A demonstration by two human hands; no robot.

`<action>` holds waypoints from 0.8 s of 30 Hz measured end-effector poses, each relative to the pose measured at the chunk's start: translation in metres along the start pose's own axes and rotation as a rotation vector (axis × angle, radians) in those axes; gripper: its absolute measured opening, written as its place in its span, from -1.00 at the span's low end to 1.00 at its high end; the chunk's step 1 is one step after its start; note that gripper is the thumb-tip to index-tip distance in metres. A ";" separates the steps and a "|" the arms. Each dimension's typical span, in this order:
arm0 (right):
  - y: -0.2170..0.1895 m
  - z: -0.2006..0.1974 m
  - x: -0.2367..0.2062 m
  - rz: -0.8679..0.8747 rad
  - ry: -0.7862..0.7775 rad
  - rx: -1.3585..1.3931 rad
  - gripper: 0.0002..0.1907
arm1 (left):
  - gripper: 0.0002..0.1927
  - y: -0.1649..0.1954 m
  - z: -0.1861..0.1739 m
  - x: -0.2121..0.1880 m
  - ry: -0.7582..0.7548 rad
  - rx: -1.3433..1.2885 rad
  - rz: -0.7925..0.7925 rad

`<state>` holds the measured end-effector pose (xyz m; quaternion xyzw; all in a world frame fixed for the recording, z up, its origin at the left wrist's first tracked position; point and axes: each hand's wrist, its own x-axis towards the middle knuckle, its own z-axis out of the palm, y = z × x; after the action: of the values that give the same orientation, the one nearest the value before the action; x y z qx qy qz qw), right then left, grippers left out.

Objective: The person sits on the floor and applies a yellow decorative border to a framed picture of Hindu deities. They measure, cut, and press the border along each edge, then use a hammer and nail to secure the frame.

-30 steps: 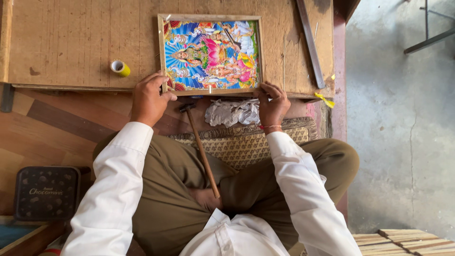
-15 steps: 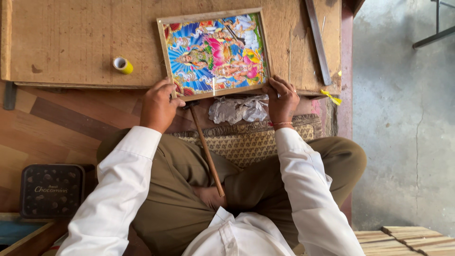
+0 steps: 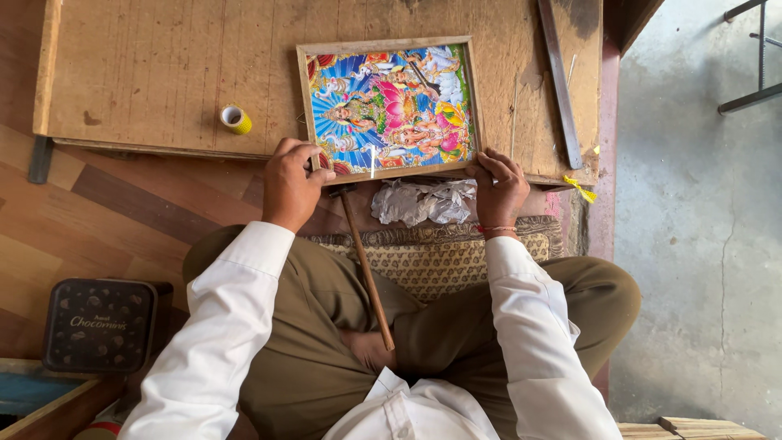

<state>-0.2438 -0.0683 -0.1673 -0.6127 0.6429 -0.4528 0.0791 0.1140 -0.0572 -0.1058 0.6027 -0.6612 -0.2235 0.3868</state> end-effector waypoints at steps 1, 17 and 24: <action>0.001 0.000 0.000 -0.003 -0.001 -0.001 -0.69 | -0.58 -0.001 0.001 0.000 0.001 -0.011 -0.016; -0.010 -0.010 -0.005 0.052 -0.025 0.067 -0.65 | -0.77 -0.020 0.012 -0.015 0.071 -0.147 -0.147; -0.008 -0.013 -0.009 0.051 -0.021 0.134 -0.67 | -0.71 -0.028 0.017 -0.019 0.178 -0.149 -0.056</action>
<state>-0.2447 -0.0532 -0.1588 -0.5943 0.6255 -0.4862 0.1382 0.1175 -0.0462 -0.1424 0.6078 -0.5886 -0.2282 0.4817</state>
